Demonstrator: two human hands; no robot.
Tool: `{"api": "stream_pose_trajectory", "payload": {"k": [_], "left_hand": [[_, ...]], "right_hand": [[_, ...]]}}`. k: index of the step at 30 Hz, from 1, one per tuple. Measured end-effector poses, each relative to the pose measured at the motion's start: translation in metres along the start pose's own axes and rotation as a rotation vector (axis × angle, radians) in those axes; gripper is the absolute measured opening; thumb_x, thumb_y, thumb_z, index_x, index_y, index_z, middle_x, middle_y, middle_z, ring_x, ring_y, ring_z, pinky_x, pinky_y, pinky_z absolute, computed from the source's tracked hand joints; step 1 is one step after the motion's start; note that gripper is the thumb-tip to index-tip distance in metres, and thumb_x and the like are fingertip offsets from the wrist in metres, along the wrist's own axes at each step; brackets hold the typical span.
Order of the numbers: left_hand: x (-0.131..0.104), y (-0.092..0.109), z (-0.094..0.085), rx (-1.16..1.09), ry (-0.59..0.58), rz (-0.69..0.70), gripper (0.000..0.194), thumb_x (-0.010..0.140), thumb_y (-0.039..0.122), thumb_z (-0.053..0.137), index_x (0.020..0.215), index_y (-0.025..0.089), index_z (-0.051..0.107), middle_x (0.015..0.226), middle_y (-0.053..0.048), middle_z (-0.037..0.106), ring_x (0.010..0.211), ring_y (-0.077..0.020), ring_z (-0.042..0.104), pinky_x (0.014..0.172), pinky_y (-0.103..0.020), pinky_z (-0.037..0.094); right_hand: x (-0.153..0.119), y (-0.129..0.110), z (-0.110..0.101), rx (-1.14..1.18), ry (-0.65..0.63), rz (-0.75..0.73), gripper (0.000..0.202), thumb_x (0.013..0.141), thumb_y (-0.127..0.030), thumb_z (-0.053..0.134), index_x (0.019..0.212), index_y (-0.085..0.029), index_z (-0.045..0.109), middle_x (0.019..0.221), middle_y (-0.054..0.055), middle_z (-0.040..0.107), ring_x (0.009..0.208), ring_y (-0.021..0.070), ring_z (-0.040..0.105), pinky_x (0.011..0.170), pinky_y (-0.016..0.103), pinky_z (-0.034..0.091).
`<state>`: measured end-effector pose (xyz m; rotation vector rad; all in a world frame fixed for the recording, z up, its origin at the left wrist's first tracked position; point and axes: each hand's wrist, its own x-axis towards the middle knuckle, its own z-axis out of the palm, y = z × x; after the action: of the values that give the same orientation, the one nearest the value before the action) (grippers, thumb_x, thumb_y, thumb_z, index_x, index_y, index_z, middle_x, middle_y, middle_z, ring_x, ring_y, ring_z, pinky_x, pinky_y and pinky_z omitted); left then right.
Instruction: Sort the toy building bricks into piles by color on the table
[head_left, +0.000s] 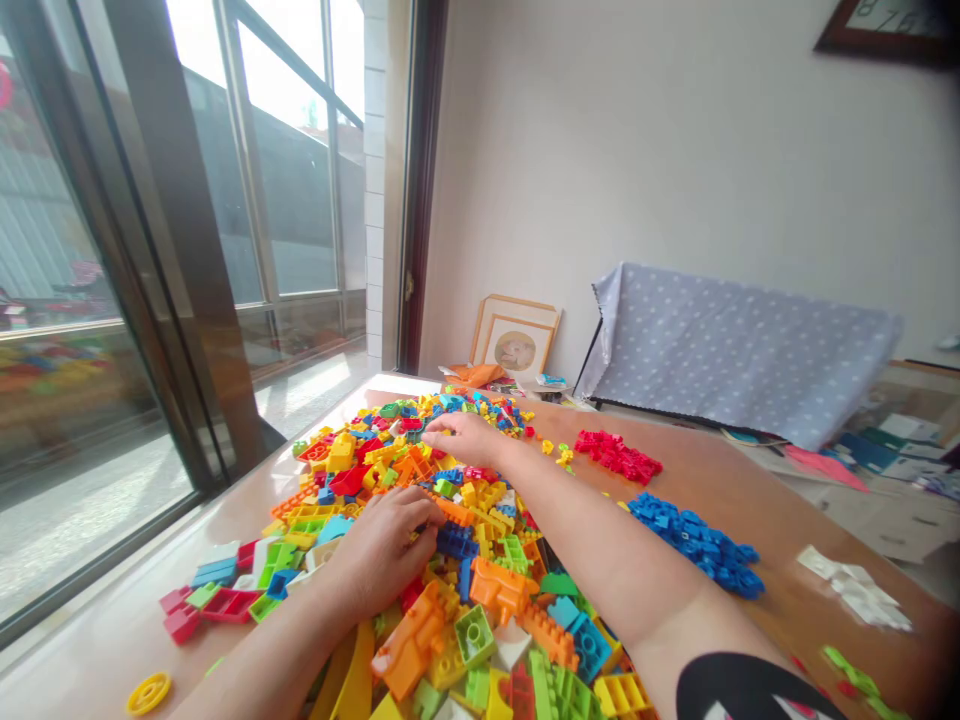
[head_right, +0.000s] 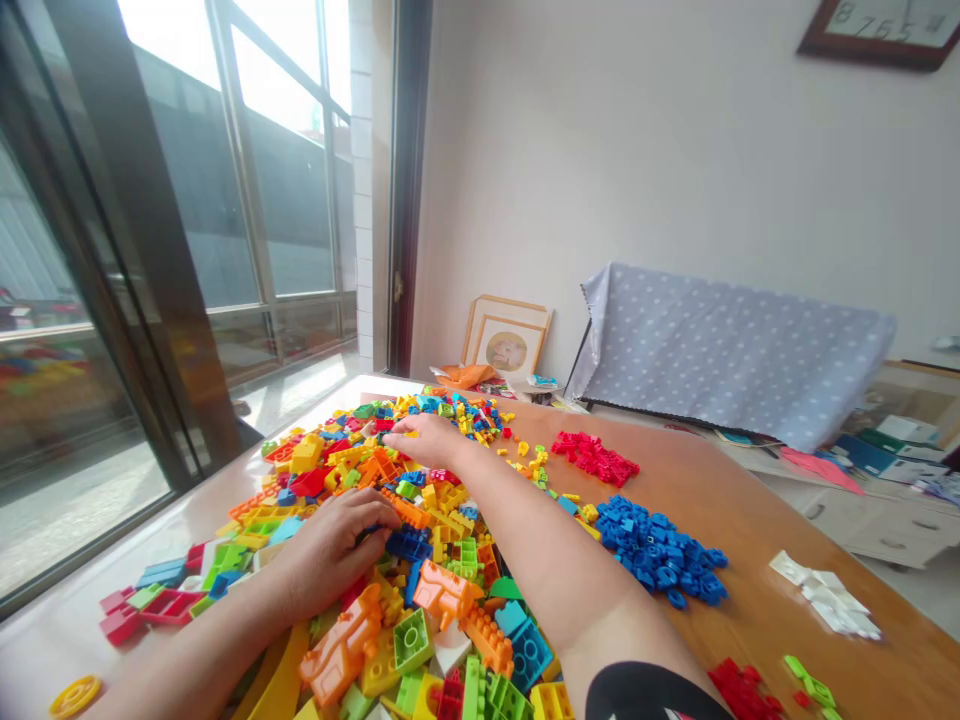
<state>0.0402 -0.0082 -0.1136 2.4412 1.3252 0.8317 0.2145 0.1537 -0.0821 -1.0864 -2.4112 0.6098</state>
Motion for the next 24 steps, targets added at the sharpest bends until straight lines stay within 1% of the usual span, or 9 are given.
{"api": "stream_pose_trajectory", "payload": {"k": [3, 6, 9, 12, 14, 17, 19, 21, 24], "left_hand": [[-0.001, 0.000, 0.001, -0.018, 0.018, 0.001, 0.020, 0.091, 0.018, 0.052, 0.095, 0.026, 0.071, 0.098, -0.004, 0.069, 0.093, -0.0204, 0.063, 0.084, -0.032, 0.049], [-0.001, -0.001, 0.001, -0.062, 0.058, 0.004, 0.021, 0.093, 0.018, 0.051, 0.097, 0.025, 0.070, 0.100, -0.004, 0.068, 0.094, -0.0196, 0.064, 0.084, -0.031, 0.050], [-0.001, -0.002, 0.000, -0.058, 0.124, -0.001, 0.021, 0.094, 0.019, 0.050, 0.098, 0.024, 0.070, 0.102, -0.005, 0.068, 0.097, -0.0206, 0.063, 0.087, -0.033, 0.050], [-0.001, -0.004, 0.000, 0.008, 0.193, -0.014, 0.021, 0.096, 0.022, 0.051, 0.100, 0.024, 0.071, 0.105, -0.006, 0.069, 0.098, -0.0218, 0.063, 0.090, -0.037, 0.050], [-0.002, -0.006, 0.001, 0.060, 0.221, -0.029, 0.022, 0.098, 0.027, 0.051, 0.106, 0.025, 0.071, 0.113, -0.007, 0.068, 0.104, -0.0230, 0.062, 0.094, -0.040, 0.050], [-0.003, -0.010, 0.005, 0.125, 0.215, -0.065, 0.027, 0.100, 0.037, 0.051, 0.115, 0.028, 0.071, 0.129, -0.008, 0.065, 0.116, -0.0260, 0.060, 0.100, -0.045, 0.048], [-0.003, -0.011, 0.008, 0.156, 0.185, -0.093, 0.032, 0.100, 0.044, 0.051, 0.120, 0.028, 0.071, 0.137, -0.009, 0.062, 0.124, -0.0288, 0.058, 0.104, -0.049, 0.047], [-0.004, -0.012, 0.009, 0.166, 0.150, -0.115, 0.038, 0.100, 0.049, 0.050, 0.125, 0.029, 0.070, 0.143, -0.010, 0.060, 0.129, -0.0311, 0.055, 0.107, -0.051, 0.044], [-0.005, -0.010, 0.008, 0.128, 0.083, -0.122, 0.040, 0.100, 0.052, 0.049, 0.125, 0.030, 0.070, 0.141, -0.008, 0.062, 0.127, -0.0305, 0.058, 0.106, -0.049, 0.045]], "right_hand": [[0.017, -0.007, 0.017, -0.083, -0.105, -0.046, 0.041, 0.083, -0.057, 0.071, 0.111, -0.028, 0.076, 0.103, 0.001, 0.077, 0.102, 0.0227, 0.068, 0.091, 0.029, 0.050], [0.011, -0.008, 0.024, -0.216, -0.185, -0.062, 0.038, 0.081, -0.057, 0.072, 0.104, -0.026, 0.078, 0.099, 0.002, 0.077, 0.096, 0.0224, 0.067, 0.086, 0.029, 0.050], [-0.013, -0.007, 0.021, -0.329, -0.203, -0.061, 0.034, 0.082, -0.055, 0.071, 0.094, -0.025, 0.078, 0.101, 0.004, 0.074, 0.097, 0.0238, 0.066, 0.089, 0.031, 0.049], [-0.042, -0.008, 0.011, -0.340, -0.227, -0.082, 0.029, 0.086, -0.052, 0.066, 0.093, -0.027, 0.079, 0.121, 0.005, 0.069, 0.112, 0.0277, 0.062, 0.099, 0.038, 0.045], [-0.062, -0.009, 0.003, -0.326, -0.225, -0.058, 0.027, 0.087, -0.051, 0.065, 0.093, -0.029, 0.079, 0.136, 0.005, 0.062, 0.122, 0.0312, 0.057, 0.105, 0.043, 0.042], [-0.089, -0.010, -0.009, -0.272, -0.214, -0.016, 0.020, 0.086, -0.044, 0.067, 0.091, -0.029, 0.079, 0.144, 0.004, 0.055, 0.128, 0.0319, 0.053, 0.109, 0.046, 0.039], [-0.104, -0.010, -0.017, -0.221, -0.221, -0.028, 0.015, 0.086, -0.037, 0.066, 0.090, -0.029, 0.079, 0.138, 0.004, 0.059, 0.127, 0.0288, 0.054, 0.110, 0.043, 0.040], [-0.115, -0.009, -0.024, -0.171, -0.250, -0.059, 0.013, 0.086, -0.031, 0.066, 0.089, -0.027, 0.077, 0.127, 0.003, 0.065, 0.124, 0.0262, 0.056, 0.109, 0.040, 0.041], [-0.124, -0.008, -0.035, -0.084, -0.296, -0.106, 0.010, 0.084, -0.024, 0.066, 0.088, -0.026, 0.075, 0.112, 0.002, 0.071, 0.115, 0.0237, 0.060, 0.105, 0.037, 0.043]]}}
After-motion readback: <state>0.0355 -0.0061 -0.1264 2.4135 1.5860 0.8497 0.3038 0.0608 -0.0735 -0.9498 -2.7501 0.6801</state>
